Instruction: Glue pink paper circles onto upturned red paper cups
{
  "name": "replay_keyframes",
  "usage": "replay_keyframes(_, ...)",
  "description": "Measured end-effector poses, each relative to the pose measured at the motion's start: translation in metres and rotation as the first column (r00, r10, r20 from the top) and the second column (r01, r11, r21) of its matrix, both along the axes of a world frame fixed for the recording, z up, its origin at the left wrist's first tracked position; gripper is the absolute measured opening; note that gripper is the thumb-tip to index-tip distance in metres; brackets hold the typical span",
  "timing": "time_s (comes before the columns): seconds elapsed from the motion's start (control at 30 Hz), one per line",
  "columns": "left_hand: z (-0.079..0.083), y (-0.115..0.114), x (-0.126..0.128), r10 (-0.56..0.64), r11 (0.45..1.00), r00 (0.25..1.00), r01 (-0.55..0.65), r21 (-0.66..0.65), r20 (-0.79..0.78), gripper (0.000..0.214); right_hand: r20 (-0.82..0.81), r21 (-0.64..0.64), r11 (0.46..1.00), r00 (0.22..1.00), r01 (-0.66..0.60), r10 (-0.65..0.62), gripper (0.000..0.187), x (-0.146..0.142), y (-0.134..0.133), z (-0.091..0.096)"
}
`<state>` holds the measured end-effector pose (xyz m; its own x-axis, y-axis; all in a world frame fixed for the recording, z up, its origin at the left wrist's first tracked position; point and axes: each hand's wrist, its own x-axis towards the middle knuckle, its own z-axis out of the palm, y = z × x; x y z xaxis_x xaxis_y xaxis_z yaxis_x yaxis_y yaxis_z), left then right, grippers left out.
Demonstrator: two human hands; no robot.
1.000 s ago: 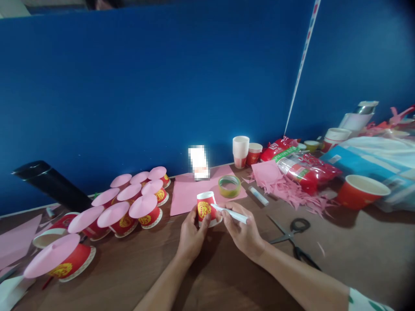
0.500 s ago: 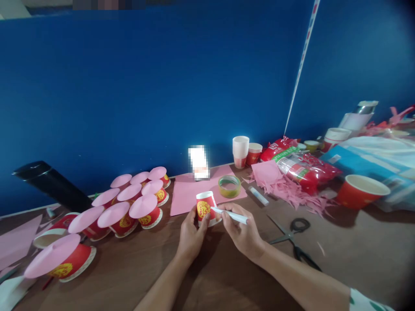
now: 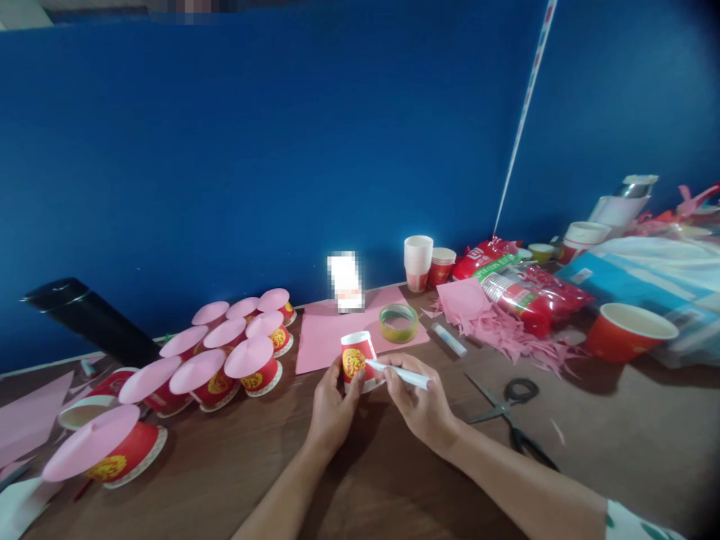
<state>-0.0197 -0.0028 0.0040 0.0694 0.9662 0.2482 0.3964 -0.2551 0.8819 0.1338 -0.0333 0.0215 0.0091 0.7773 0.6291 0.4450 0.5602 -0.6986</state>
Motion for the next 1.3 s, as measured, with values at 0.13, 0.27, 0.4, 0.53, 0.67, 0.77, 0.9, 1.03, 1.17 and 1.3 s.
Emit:
replay_keyframes(0.13,0.000,0.000,0.000,0.001,1.000,1.000,-0.001,-0.001,0.010,0.039,-0.004,-0.012,1.000,1.000,0.003,-0.003,0.020,0.001,0.000,0.001)
replay_keyframes(0.27,0.000,0.000,0.000,-0.001,1.000,1.000,0.001,0.000,0.022,0.038,-0.008,-0.013,1.000,1.000,0.007,-0.008,0.019,0.003,0.001,0.001)
replay_keyframes(0.4,0.000,-0.001,0.000,0.008,1.000,1.000,-0.008,0.005,0.009,0.038,-0.032,-0.045,0.999,0.999,0.007,-0.009,0.017,0.004,0.002,0.000)
replay_keyframes(0.53,0.001,-0.001,0.000,-0.006,1.000,1.000,0.006,0.004,0.030,0.037,-0.118,-0.076,0.997,0.993,-0.008,-0.001,0.015,0.003,0.003,-0.004)
replay_keyframes(0.67,0.001,-0.001,0.000,-0.027,0.999,0.997,0.028,-0.016,0.072,0.037,-0.281,-0.089,0.996,0.960,-0.021,-0.005,0.017,0.001,0.003,-0.007)
replay_keyframes(0.77,0.000,0.000,-0.001,-0.032,0.999,0.991,0.037,-0.034,0.131,0.040,-0.321,-0.092,0.995,0.947,-0.022,-0.008,0.018,-0.001,0.004,-0.007)
replay_keyframes(0.9,-0.004,0.002,-0.003,-0.005,1.000,0.988,0.003,0.014,0.156,0.040,-0.298,-0.092,0.996,0.954,0.001,-0.029,0.025,-0.001,0.007,-0.008)
replay_keyframes(1.03,-0.010,0.004,-0.006,0.003,1.000,0.965,-0.001,-0.007,0.263,0.040,-0.186,-0.087,0.993,0.978,0.079,-0.094,0.029,-0.002,0.009,-0.010)
replay_keyframes(1.17,-0.014,0.007,-0.005,-0.017,0.996,0.869,0.060,-0.071,0.494,0.038,-0.114,-0.106,0.992,0.990,0.069,-0.081,0.031,-0.005,0.012,-0.018)
replay_keyframes(1.3,-0.013,0.009,-0.003,-0.013,0.988,0.746,0.111,-0.104,0.666,0.036,-0.127,-0.129,0.992,0.992,-0.018,0.002,0.031,-0.008,0.014,-0.026)
